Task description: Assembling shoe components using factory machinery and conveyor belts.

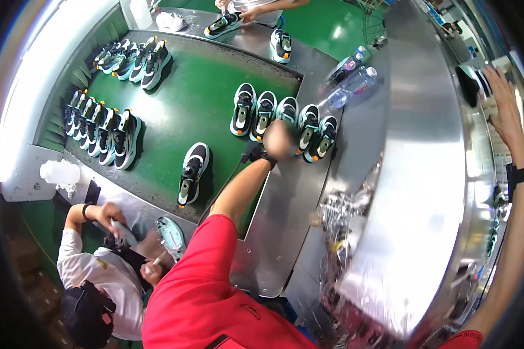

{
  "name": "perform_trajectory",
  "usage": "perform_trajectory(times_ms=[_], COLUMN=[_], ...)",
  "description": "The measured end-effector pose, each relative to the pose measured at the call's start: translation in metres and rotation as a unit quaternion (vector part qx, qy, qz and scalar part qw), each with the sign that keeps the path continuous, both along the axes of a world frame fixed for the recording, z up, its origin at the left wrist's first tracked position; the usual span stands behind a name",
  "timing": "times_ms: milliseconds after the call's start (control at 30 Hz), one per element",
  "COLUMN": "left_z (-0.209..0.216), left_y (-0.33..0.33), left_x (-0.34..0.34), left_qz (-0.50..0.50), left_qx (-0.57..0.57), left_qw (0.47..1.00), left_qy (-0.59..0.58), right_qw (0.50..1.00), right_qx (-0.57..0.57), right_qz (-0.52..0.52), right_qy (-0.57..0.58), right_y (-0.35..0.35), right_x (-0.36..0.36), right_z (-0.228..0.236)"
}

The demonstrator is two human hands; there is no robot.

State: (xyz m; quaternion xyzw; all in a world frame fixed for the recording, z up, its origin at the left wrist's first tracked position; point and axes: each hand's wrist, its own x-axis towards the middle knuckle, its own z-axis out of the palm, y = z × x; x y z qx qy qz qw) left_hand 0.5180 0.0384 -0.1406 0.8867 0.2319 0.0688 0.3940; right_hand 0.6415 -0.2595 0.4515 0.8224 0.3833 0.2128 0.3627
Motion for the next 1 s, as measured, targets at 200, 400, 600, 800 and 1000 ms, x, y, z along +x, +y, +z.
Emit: perform_trajectory(times_ms=[200, 400, 600, 800, 1000], left_z=[-0.013, 0.021, 0.095, 0.234, 0.386], left_y=[-0.002, -0.022, -0.098, -0.146, -0.251], left_x=[-0.011, -0.150, -0.345, -0.381, -0.394], left_qz=[-0.005, -0.046, -0.146, -0.404, -0.586], left_qx=[-0.087, -0.403, -0.671, -0.662, -0.664], left_qw=[0.993, 0.909, 0.724, 0.585, 0.463], left_qy=[-0.079, -0.100, 0.065, 0.236, -0.040], right_qw=[0.998, 0.998, 0.979, 0.879, 0.829], right_qx=[-0.035, 0.059, 0.191, 0.469, 0.532], right_qz=[0.058, 0.003, -0.045, -0.038, -0.135], right_qy=[0.010, 0.023, -0.057, -0.074, -0.106], right_y=[-0.022, -0.040, -0.057, -0.062, -0.080], right_x=[0.060, 0.021, -0.116, -0.348, -0.603], right_z=[0.007, 0.012, 0.016, 0.077, 0.056])
